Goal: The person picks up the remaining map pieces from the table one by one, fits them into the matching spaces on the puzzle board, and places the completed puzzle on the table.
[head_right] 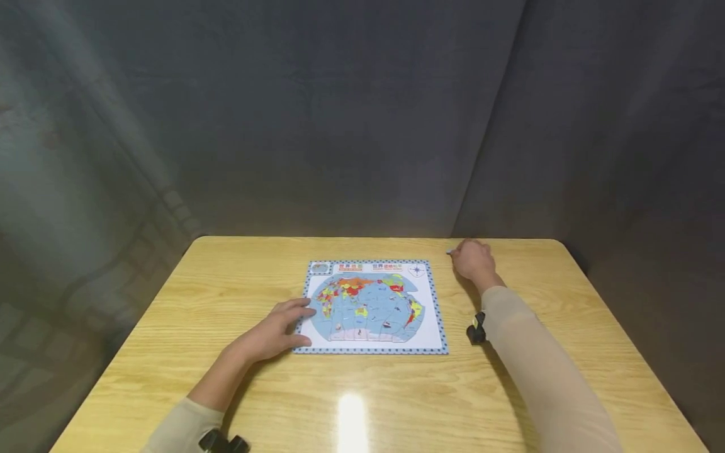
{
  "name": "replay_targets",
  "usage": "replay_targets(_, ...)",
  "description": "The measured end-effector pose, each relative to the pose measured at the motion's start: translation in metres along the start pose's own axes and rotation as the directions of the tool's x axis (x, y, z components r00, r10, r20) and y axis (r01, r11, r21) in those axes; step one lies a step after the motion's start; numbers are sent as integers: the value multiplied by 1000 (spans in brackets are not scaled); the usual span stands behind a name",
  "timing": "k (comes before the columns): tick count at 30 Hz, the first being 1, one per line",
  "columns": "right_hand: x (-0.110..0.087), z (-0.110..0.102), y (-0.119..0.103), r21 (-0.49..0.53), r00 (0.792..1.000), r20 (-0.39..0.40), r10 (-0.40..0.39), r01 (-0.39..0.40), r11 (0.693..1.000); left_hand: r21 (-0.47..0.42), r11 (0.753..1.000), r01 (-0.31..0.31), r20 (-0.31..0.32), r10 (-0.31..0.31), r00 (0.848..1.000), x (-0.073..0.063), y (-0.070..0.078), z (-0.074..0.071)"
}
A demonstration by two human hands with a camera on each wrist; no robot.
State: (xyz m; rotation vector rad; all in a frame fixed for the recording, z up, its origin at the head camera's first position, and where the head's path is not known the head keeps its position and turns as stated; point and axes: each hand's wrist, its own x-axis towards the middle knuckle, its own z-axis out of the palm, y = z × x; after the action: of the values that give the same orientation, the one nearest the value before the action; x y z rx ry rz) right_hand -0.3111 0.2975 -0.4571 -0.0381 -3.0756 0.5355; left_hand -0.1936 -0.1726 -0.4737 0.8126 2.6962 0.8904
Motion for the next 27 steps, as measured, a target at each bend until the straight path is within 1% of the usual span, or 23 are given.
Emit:
replay_targets(4,-11,4,-5,42,1000,-13,-24,25,999,-4,1000,-2,0,2,1000,0,-1,0)
replay_targets(9,-30,7,-22,87,999,-40,-35,38,995,-2,1000,-5,1,5,1000,0,-2,0)
replay_targets(13,-43,9,-35,117,998,-40,-49,54,992,5,1000,-7,-2,7,1000,1,-3,0)
replay_targets(20,-64,12,-53,132,997,-31,-68,72,989,7,1000,-4,2,4,1000,1,-1,-1)
replay_targets(24,-74,13,-60,129,996,-28,-84,87,988,5,1000,5,6,-5,1000,1,-1,-2)
replay_targets(27,-81,15,-65,140,996,-15,-89,90,986,7,1000,0,10,0,1000,1,-2,-1)
